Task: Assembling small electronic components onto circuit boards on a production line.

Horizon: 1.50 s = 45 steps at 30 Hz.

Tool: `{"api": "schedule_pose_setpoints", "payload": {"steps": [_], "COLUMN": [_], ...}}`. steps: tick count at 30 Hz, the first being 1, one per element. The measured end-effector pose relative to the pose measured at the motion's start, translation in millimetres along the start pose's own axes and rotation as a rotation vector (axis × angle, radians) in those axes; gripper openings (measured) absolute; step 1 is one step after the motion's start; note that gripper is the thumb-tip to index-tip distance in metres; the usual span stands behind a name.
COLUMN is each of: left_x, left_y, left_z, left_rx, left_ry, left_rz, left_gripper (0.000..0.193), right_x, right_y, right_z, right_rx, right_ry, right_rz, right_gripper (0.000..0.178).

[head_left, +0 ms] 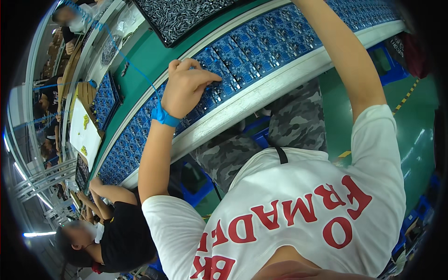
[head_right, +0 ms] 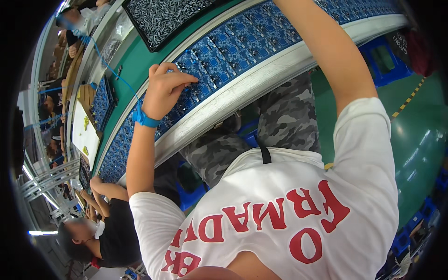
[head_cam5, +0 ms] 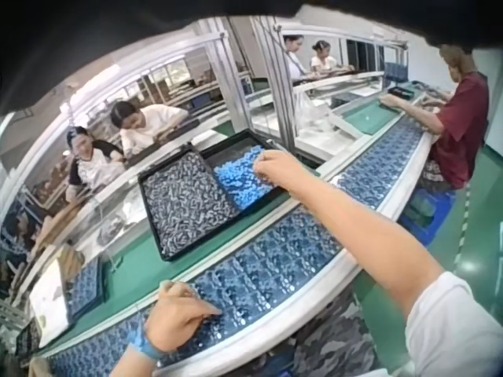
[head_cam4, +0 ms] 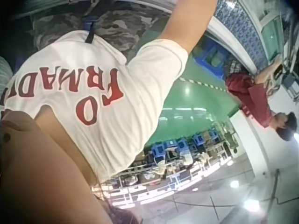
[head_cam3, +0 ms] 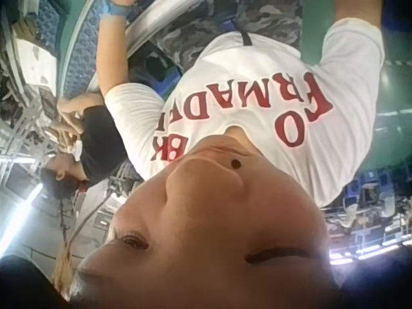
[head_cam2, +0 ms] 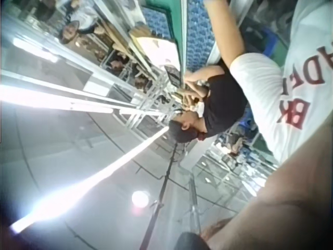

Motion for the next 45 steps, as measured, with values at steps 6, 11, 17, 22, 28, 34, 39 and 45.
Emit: {"api": "schedule_pose_setpoints", "payload": {"steps": [6,11,17,22,28,34,39,45], "left_x": [0,-2,-17,-33,-7,-49,-38,-16], "left_y": [-15,-59,-46,-43,-59,-47,-57,-61], "left_z": [-16,-97,-163,-139,-130,-138,-128,-178], "left_rx": [0.014,-0.174,-0.271,-0.385,-0.072,-0.578,-0.470,-0.109], "left_ry": [0.064,-0.230,-0.514,-0.502,-0.044,-0.499,-0.462,-0.612], "left_rz": [0.061,0.407,0.357,0.359,0.675,0.206,0.385,0.513], "left_gripper": [0.022,0.012,0.020,0.016,0.012,0.013,0.014,0.011], "right_x": [57,119,148,156,158,160,160,164], "right_y": [66,147,204,210,218,218,220,228], "right_z": [-63,-98,-96,-90,-100,-95,-96,-105], "right_rx": [-0.109,0.174,0.587,0.773,0.809,0.829,0.816,0.852], "right_ry": [0.021,-0.202,-0.241,-0.293,-0.316,-0.309,-0.350,-0.472], "right_rz": [-0.303,-0.646,-0.786,-0.744,-0.750,-0.750,-0.730,-0.708], "right_gripper": [0.018,0.015,0.014,0.014,0.012,0.009,0.006,0.008]}}
Point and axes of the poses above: each hand's wrist, its own x-axis away from the middle knuckle, its own y-axis out of the palm, z = x × y, the point moved 9 cm from there along -x, towards the middle knuckle, and after that the axes turned 13 degrees about -z, right-handed, at the moved point
